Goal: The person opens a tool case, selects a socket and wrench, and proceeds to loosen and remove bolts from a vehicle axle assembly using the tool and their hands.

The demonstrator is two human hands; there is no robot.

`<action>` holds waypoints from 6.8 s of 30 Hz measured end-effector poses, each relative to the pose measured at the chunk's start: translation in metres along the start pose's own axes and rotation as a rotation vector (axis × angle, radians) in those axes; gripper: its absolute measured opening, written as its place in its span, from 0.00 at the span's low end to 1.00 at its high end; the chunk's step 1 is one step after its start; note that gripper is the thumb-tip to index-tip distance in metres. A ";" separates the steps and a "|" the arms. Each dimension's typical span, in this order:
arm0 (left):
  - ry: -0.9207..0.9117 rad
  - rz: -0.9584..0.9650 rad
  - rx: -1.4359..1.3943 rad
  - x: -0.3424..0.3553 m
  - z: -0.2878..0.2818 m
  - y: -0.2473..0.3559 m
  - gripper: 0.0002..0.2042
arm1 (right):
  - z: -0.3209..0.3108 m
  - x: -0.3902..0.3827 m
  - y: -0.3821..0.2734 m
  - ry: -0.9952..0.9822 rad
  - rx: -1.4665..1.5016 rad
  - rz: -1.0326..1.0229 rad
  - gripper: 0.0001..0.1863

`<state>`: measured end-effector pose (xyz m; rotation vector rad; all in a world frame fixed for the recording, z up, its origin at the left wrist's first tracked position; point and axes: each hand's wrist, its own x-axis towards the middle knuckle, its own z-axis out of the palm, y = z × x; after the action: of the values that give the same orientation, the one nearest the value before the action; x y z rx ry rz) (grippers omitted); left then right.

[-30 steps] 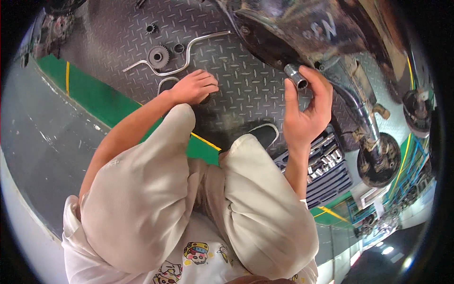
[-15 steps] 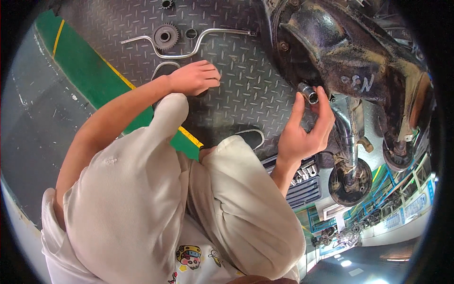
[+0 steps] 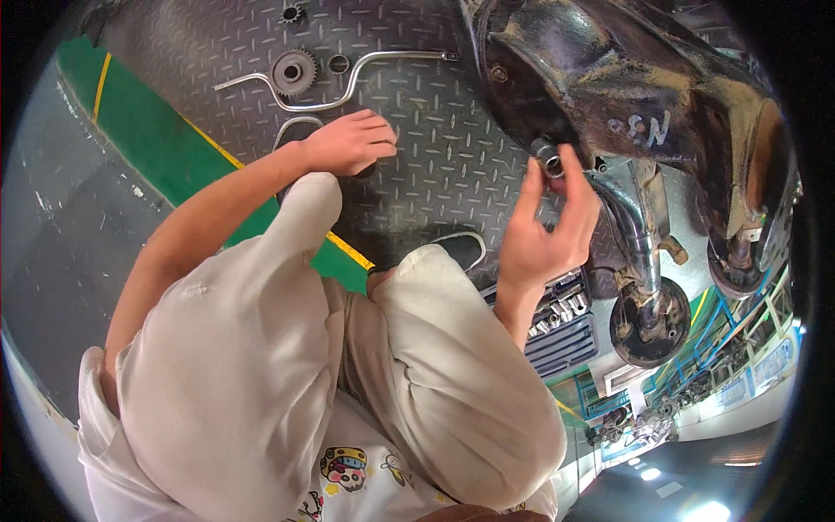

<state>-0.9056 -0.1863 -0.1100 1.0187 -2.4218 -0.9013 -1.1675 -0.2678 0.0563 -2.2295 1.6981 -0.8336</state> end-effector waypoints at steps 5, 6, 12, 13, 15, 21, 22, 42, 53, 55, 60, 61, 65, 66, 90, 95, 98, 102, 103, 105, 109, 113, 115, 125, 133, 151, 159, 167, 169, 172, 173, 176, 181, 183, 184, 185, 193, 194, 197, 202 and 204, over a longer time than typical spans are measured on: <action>-0.009 -0.016 0.005 0.002 -0.002 0.001 0.14 | 0.003 -0.004 0.005 0.042 0.021 -0.010 0.19; -0.003 -0.005 0.002 0.002 -0.003 0.001 0.13 | 0.003 -0.003 0.005 0.047 0.021 0.000 0.19; 0.153 -0.045 -0.053 0.014 -0.004 0.014 0.15 | 0.003 -0.003 0.005 0.035 0.017 0.018 0.18; 0.164 -0.052 -0.050 0.021 -0.007 0.013 0.15 | 0.004 -0.001 0.005 0.031 0.020 0.006 0.18; 0.252 -0.177 -0.135 0.044 -0.019 0.023 0.14 | 0.000 -0.001 0.004 0.016 -0.006 0.017 0.17; 0.427 -0.765 -0.961 0.104 -0.036 0.028 0.20 | -0.004 0.006 -0.007 -0.032 -0.063 0.019 0.16; 0.338 -0.744 -0.914 0.107 -0.039 0.024 0.24 | -0.008 0.007 -0.009 -0.060 -0.099 0.050 0.16; 0.268 -0.831 -1.286 0.116 -0.049 0.037 0.20 | -0.012 0.009 -0.014 -0.128 0.025 0.303 0.16; 0.358 -0.677 -1.291 0.113 -0.034 0.041 0.15 | -0.028 -0.008 -0.014 -0.096 0.838 0.514 0.23; 0.272 -0.672 -1.265 0.110 -0.038 0.047 0.14 | -0.029 -0.009 -0.012 -0.091 0.909 0.529 0.23; 0.103 -0.539 -1.365 0.115 -0.043 0.073 0.09 | -0.037 -0.016 -0.008 -0.094 1.112 0.629 0.23; 0.024 -0.497 -1.372 0.120 -0.053 0.081 0.08 | -0.041 -0.019 -0.004 -0.105 1.128 0.666 0.23; -0.002 -0.460 -1.457 0.129 -0.072 0.105 0.14 | -0.042 -0.026 0.001 -0.216 1.052 0.626 0.19; -0.047 -0.498 -1.447 0.122 -0.075 0.106 0.18 | -0.035 -0.034 0.005 -0.259 0.989 0.634 0.19; -1.062 0.004 -0.107 0.164 -0.106 0.138 0.12 | -0.142 -0.371 0.153 0.139 -0.320 1.307 0.18; -1.071 0.122 -0.231 0.168 -0.069 0.153 0.12 | -0.148 -0.363 0.182 0.096 -0.507 1.124 0.17; -1.066 0.135 -0.233 0.167 -0.061 0.157 0.13 | -0.158 -0.349 0.197 0.036 -0.497 0.957 0.15; -1.059 0.139 -0.214 0.169 -0.060 0.154 0.13 | -0.170 -0.350 0.218 -0.260 -0.453 0.770 0.20; -1.053 0.129 -0.215 0.168 -0.060 0.152 0.13 | -0.173 -0.349 0.221 -0.360 -0.449 0.770 0.21; -0.977 0.142 -0.200 0.166 -0.062 0.146 0.13 | -0.178 -0.347 0.223 -0.428 -0.456 0.750 0.23; -0.932 0.106 -0.230 0.165 -0.068 0.139 0.12 | -0.185 -0.327 0.201 -0.330 -0.423 0.782 0.27; -0.865 0.070 -0.160 0.163 -0.088 0.134 0.12 | -0.168 -0.246 0.164 0.116 0.568 1.133 0.24; -0.831 0.040 -0.135 0.168 -0.096 0.134 0.12 | -0.159 -0.202 0.135 0.442 1.167 1.166 0.24; -0.675 0.039 -0.215 0.147 -0.095 0.120 0.12 | -0.098 -0.086 0.073 0.234 2.290 1.169 0.25; -0.575 0.144 -0.257 0.125 -0.063 0.117 0.13 | -0.066 -0.020 0.027 0.097 1.114 0.640 0.24; -0.660 0.318 -0.120 0.124 -0.041 0.116 0.10 | 0.005 0.000 0.004 0.083 0.228 0.092 0.17; -0.717 0.345 -0.086 0.121 -0.039 0.118 0.11 | 0.005 0.006 0.006 0.076 0.060 -0.047 0.18; -0.791 0.350 -0.068 0.118 -0.038 0.116 0.11 | 0.002 0.012 -0.004 0.035 0.117 0.117 0.16; -0.811 0.359 -0.061 0.118 -0.040 0.116 0.11 | 0.003 0.012 -0.005 0.041 0.137 0.143 0.16; -0.777 0.385 -0.050 0.114 -0.038 0.116 0.11 | 0.003 0.012 -0.005 0.041 0.114 0.186 0.17; -0.759 0.397 -0.039 0.114 -0.039 0.115 0.11 | 0.004 0.012 -0.004 0.049 0.146 0.194 0.17; -0.763 0.410 -0.037 0.117 -0.038 0.113 0.12 | -0.005 0.009 -0.004 0.082 0.186 0.186 0.18; -0.870 0.364 -0.082 0.119 -0.049 0.112 0.16 | -0.025 -0.009 -0.003 0.110 0.543 0.208 0.19; -0.780 0.292 -0.079 0.118 -0.054 0.110 0.17 | -0.035 -0.028 0.009 0.073 0.717 0.384 0.18; -0.597 0.339 -0.106 0.109 -0.042 0.105 0.16 | -0.043 -0.043 0.017 0.087 0.806 0.530 0.18; -0.617 0.367 -0.094 0.118 -0.042 0.104 0.16 | -0.047 -0.058 0.026 0.109 0.905 0.664 0.19; -0.736 0.227 -0.135 0.129 -0.050 0.098 0.15 | -0.081 -0.195 0.084 0.235 0.637 1.215 0.16; -0.741 0.197 -0.162 0.132 -0.052 0.103 0.15 | -0.087 -0.222 0.089 0.300 0.593 1.273 0.16; -0.814 0.177 -0.162 0.142 -0.052 0.114 0.14 | -0.093 -0.308 0.105 0.351 0.407 1.332 0.16; -0.889 0.158 -0.148 0.139 -0.052 0.113 0.13 | -0.109 -0.374 0.104 0.449 0.311 1.594 0.17; -0.906 0.161 -0.132 0.141 -0.052 0.113 0.13 | -0.112 -0.384 0.108 0.465 0.172 1.486 0.17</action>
<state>-1.0294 -0.2511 0.0164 0.3699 -3.0045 -1.7031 -1.3837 0.0772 -0.0222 -0.2313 2.5576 -0.9251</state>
